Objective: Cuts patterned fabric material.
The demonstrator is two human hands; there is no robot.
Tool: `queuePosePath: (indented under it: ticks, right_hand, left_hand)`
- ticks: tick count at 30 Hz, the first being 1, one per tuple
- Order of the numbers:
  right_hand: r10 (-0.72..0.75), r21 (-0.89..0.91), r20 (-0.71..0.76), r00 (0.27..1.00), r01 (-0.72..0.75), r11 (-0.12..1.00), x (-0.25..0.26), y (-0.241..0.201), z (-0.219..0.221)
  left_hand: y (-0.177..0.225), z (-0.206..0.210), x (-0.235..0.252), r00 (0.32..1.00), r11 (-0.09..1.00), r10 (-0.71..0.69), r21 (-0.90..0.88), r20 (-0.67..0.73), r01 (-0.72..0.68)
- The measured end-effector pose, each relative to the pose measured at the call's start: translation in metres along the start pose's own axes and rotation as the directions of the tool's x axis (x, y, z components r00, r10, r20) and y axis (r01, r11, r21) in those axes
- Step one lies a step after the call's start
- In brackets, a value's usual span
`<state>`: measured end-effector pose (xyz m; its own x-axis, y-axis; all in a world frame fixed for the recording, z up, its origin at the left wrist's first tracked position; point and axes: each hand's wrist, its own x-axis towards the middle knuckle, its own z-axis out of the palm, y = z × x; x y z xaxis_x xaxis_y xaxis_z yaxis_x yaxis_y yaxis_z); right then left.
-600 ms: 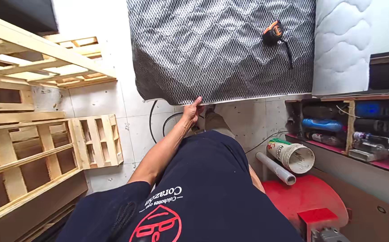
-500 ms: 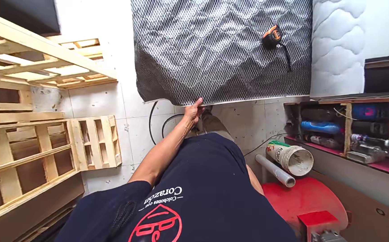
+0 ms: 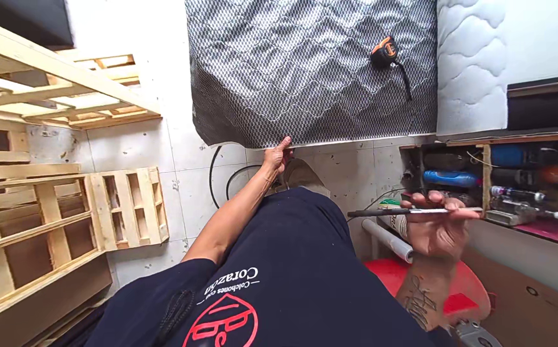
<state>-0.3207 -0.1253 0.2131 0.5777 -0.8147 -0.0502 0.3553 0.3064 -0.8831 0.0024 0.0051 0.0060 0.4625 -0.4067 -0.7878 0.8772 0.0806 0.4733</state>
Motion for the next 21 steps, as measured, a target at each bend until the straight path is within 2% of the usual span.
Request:
queuePosePath:
  ticks: [2, 3, 5, 7, 9, 11, 12, 14, 16, 18, 21]
  right_hand:
    - [0.187, 0.283, -0.080, 0.979, -0.157, 0.946, 0.007, 0.028, 0.025]
    - [0.298, 0.306, -0.105, 0.949, -0.254, 0.917, 0.007, 0.044, 0.038]
    - [0.478, 0.211, -0.102, 0.873, -0.450, 0.868, 0.003, 0.069, 0.069]
    - [0.587, 0.070, 0.045, 0.808, -0.589, 0.805, 0.003, 0.080, 0.095]
    - [0.656, -0.063, 0.222, 0.721, -0.661, 0.748, 0.010, 0.085, 0.112]
    - [0.637, -0.210, 0.357, 0.684, -0.605, 0.768, 0.022, 0.085, 0.119]
    - [0.609, -0.319, 0.400, 0.685, -0.519, 0.793, 0.028, 0.084, 0.119]
    - [0.582, -0.587, 0.484, 0.654, -0.250, 0.770, 0.037, 0.082, 0.112]
    - [0.608, -0.720, 0.554, 0.569, -0.039, 0.693, 0.041, 0.081, 0.101]
    - [0.649, -0.753, 0.566, 0.508, -0.001, 0.658, 0.047, 0.079, 0.094]
    - [0.734, -0.783, 0.492, 0.467, -0.131, 0.608, 0.058, 0.068, 0.088]
  left_hand:
    - [-0.001, 0.000, -0.001, 1.000, 1.000, 0.000, 0.012, 0.000, 0.000]
    - [-0.001, 0.000, 0.000, 1.000, 1.000, 0.001, 0.015, -0.004, -0.001]
    - [0.000, -0.001, 0.001, 1.000, 1.000, 0.003, 0.020, -0.010, -0.003]
    - [0.003, 0.000, 0.002, 1.000, 1.000, 0.003, 0.020, -0.016, -0.003]
    - [0.004, 0.000, 0.001, 1.000, 1.000, 0.001, 0.027, -0.017, -0.001]
    - [0.006, 0.001, 0.001, 1.000, 0.999, 0.007, 0.036, -0.007, -0.006]
    - [0.006, 0.001, 0.000, 1.000, 0.999, 0.013, 0.043, -0.007, -0.012]
    - [0.005, 0.000, 0.003, 1.000, 0.999, 0.001, 0.047, -0.007, -0.001]
    - [0.004, -0.003, 0.004, 1.000, 0.998, -0.018, 0.066, -0.001, 0.018]
    - [0.006, -0.002, 0.004, 1.000, 0.997, -0.031, 0.067, 0.003, 0.031]
    - [0.008, -0.001, 0.003, 0.998, 0.997, -0.059, 0.053, -0.010, 0.060]
